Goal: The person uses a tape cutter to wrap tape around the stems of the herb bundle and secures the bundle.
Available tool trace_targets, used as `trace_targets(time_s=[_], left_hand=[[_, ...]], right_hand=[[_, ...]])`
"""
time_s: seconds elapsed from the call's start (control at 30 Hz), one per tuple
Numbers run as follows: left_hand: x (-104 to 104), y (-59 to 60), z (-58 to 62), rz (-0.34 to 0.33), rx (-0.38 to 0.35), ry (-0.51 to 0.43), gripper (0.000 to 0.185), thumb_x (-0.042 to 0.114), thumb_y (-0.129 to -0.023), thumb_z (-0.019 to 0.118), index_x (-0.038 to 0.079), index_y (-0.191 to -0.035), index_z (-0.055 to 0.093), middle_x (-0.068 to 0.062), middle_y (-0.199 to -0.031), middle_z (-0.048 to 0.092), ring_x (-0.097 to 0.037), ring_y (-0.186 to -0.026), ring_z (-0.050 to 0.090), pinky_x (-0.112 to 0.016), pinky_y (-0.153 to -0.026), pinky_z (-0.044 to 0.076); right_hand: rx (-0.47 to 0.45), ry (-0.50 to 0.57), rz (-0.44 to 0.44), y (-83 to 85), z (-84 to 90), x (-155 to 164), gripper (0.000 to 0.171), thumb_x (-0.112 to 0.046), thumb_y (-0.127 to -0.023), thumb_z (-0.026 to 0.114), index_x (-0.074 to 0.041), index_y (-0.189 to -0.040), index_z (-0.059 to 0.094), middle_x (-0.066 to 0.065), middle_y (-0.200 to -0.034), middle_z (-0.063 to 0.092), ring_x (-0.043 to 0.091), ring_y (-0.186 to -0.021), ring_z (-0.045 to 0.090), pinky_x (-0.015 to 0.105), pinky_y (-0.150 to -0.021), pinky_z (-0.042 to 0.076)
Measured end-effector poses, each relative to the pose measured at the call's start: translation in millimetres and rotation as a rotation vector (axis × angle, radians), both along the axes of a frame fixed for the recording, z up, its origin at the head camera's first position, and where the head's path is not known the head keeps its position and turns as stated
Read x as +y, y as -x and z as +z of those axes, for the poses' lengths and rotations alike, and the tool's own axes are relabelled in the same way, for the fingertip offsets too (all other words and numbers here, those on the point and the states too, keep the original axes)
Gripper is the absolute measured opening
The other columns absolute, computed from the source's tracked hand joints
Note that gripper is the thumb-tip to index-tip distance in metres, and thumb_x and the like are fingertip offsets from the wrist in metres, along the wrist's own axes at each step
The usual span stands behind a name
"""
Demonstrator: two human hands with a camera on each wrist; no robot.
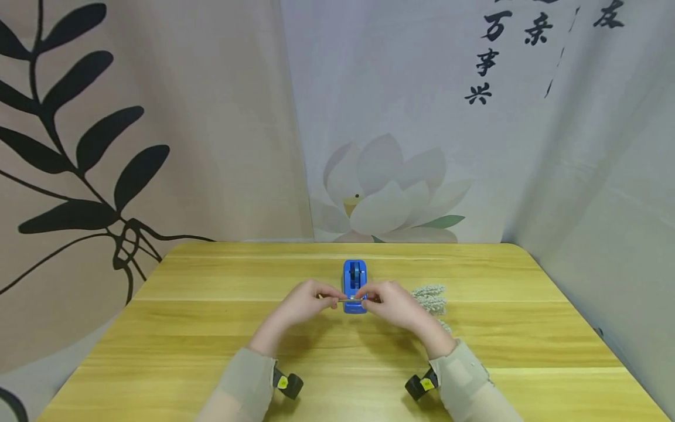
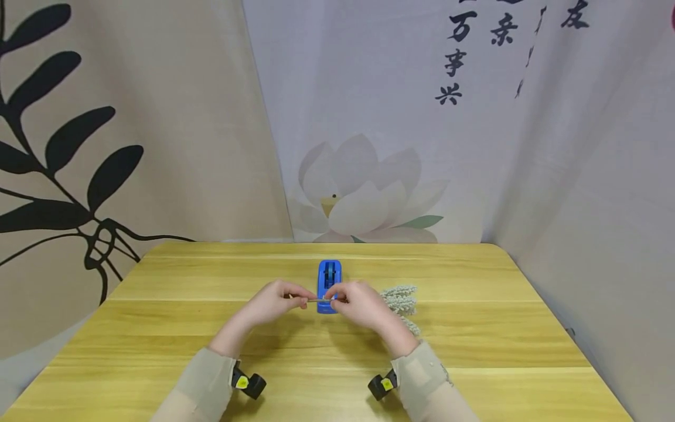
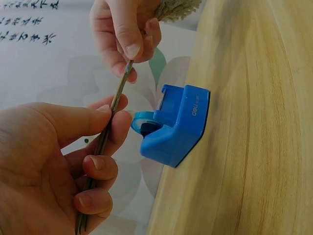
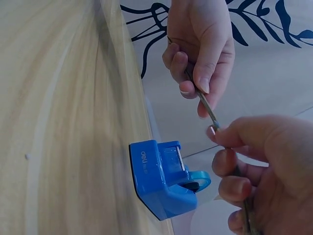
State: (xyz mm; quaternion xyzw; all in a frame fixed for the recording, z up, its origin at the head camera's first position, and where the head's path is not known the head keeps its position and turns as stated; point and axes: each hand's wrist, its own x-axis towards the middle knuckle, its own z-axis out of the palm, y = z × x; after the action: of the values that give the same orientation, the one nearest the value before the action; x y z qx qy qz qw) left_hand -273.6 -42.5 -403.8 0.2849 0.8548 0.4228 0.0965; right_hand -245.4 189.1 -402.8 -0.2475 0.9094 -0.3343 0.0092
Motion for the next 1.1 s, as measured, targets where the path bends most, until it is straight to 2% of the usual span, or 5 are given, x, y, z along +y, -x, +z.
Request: trace_targets(time_s=[0.27,0.5,0.6,0.83,1.1], left_hand=[[0.2,-0.9,1.7,0.001,-0.019,0.001,0.019,0.010,-0.095,0.061,0.013,-0.104,0.076,-0.002,-0.089,0.070,-0.014,-0.068,0.047,-0.026,-0.054,0.033],[-0.3,-1.6,2.3,-0.006,-0.031,-0.017,0.019,0.010,-0.095,0.060,0.013,-0.104,0.076,-0.006,-0.093,0.071,-0.014,-0.066,0.044,-0.026,-0.054,0.033],[-0.6,-1.5,2.7,-0.002,-0.027,-0.014,0.019,0.010,-0.095,0.060,0.013,-0.103,0.076,-0.003,-0.090,0.070,-0.014,-0.066,0.045,-0.027,-0.055,0.033],[-0.5,-1.2,2.7,0.003,-0.021,-0.010,0.018,0.011,-0.095,0.061,0.013,-0.103,0.077,-0.009,-0.097,0.071,-0.017,-0.075,0.052,-0.029,-0.059,0.038],[0.3,-1.2,3.4,0.020,-0.018,0.001,0.018,0.009,-0.095,0.060,0.013,-0.102,0.077,-0.008,-0.101,0.071,-0.017,-0.080,0.055,-0.031,-0.064,0.044]], right_hand=[[0.024,-0.077,-0.061,-0.5,-1.4,-4.9,0.018,0.000,-0.081,0.064,-0.011,-0.095,0.068,-0.007,-0.062,0.046,0.007,-0.053,0.036,0.022,-0.049,0.031],[0.054,-0.108,-0.098,-1.1,-3.6,-7.8,0.006,-0.012,-0.088,0.069,-0.015,-0.093,0.067,-0.008,-0.062,0.048,0.007,-0.053,0.039,0.023,-0.048,0.032],[0.068,-0.099,-0.101,-0.6,-5.1,-8.2,0.004,-0.017,-0.089,0.069,-0.016,-0.091,0.066,-0.008,-0.062,0.049,0.006,-0.052,0.039,0.024,-0.047,0.032],[0.035,-0.047,-0.080,-1.1,-5.1,-6.6,0.005,-0.021,-0.094,0.065,-0.017,-0.091,0.067,-0.009,-0.064,0.052,0.006,-0.052,0.040,0.024,-0.047,0.034],[0.021,-0.037,-0.071,-0.7,-4.4,-5.4,0.012,-0.024,-0.097,0.060,-0.016,-0.097,0.069,-0.009,-0.064,0.052,0.007,-0.053,0.041,0.025,-0.050,0.036]])
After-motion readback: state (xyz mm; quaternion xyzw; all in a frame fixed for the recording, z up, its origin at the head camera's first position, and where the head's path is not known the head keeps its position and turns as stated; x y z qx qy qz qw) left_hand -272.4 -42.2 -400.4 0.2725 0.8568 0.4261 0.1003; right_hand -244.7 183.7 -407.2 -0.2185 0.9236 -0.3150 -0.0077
